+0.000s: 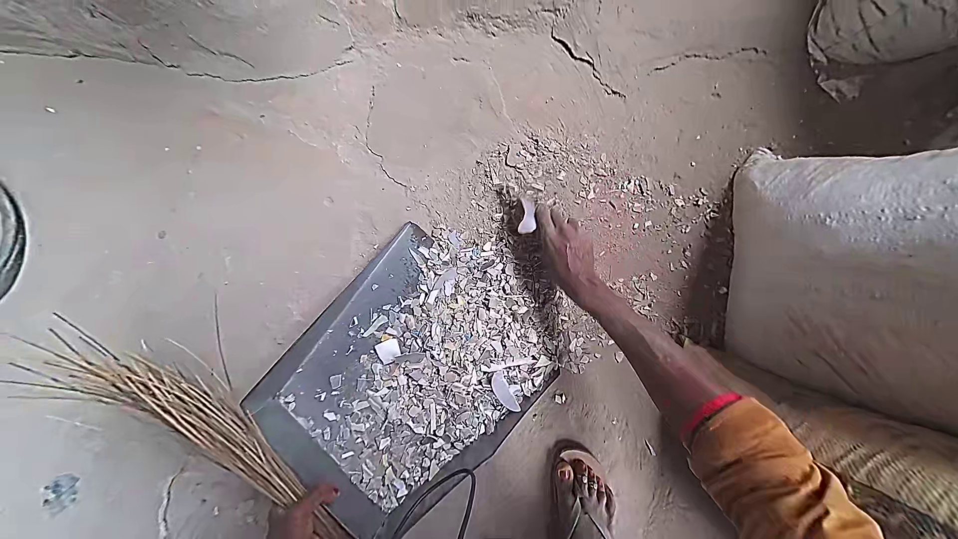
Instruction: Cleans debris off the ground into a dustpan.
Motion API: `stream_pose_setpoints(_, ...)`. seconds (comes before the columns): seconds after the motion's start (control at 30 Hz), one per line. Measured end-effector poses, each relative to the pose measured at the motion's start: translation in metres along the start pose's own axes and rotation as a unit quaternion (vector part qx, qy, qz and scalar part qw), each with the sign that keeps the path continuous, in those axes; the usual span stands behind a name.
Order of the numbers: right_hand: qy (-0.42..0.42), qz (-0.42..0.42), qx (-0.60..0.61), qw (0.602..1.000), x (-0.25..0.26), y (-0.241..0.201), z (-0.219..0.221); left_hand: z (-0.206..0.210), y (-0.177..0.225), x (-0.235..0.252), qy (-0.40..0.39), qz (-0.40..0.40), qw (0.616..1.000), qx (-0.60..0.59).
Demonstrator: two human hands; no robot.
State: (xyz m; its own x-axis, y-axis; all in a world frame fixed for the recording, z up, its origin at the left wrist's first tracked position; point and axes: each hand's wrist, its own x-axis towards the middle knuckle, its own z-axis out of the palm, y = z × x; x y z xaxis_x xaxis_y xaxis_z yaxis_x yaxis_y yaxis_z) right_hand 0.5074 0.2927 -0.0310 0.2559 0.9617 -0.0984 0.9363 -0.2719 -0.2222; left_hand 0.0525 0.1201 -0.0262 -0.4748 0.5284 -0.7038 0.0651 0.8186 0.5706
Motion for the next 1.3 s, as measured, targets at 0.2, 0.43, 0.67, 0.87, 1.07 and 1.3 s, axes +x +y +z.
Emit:
stream_pose_setpoints(0.2, 0.028, -0.079, 0.052, 0.995, 0.016, -0.028, -0.036, 0.006, -0.003, -0.002, 0.031, -0.001, 0.999, -0.025)
stream_pose_setpoints(0.43, -0.034, 0.044, 0.047, 0.997, 0.148, -0.022, -0.027, 0.011, -0.003, -0.001, 0.049, -0.011, 0.999, -0.018)
stream_pose_setpoints(0.67, -0.085, -0.041, 0.112, 0.989, -0.027, -0.054, -0.006, 0.016, 0.0, 0.0, 0.044, 0.007, 0.998, -0.035)
stream_pose_setpoints(0.87, 0.027, 0.111, 0.128, 0.985, -0.03, 0.009, -0.018, 0.018, 0.002, -0.002, 0.042, 0.017, 0.998, -0.046)
stream_pose_setpoints(1.07, -0.073, 0.17, 0.105, 0.977, -0.07, 0.005, -0.009, 0.019, 0.006, -0.004, 0.037, 0.014, 0.998, -0.053)
stream_pose_setpoints(1.3, 0.034, -0.074, 0.148, 0.986, -0.133, -0.063, 0.005, 0.019, 0.009, -0.007, 0.026, 0.027, 0.997, -0.066)
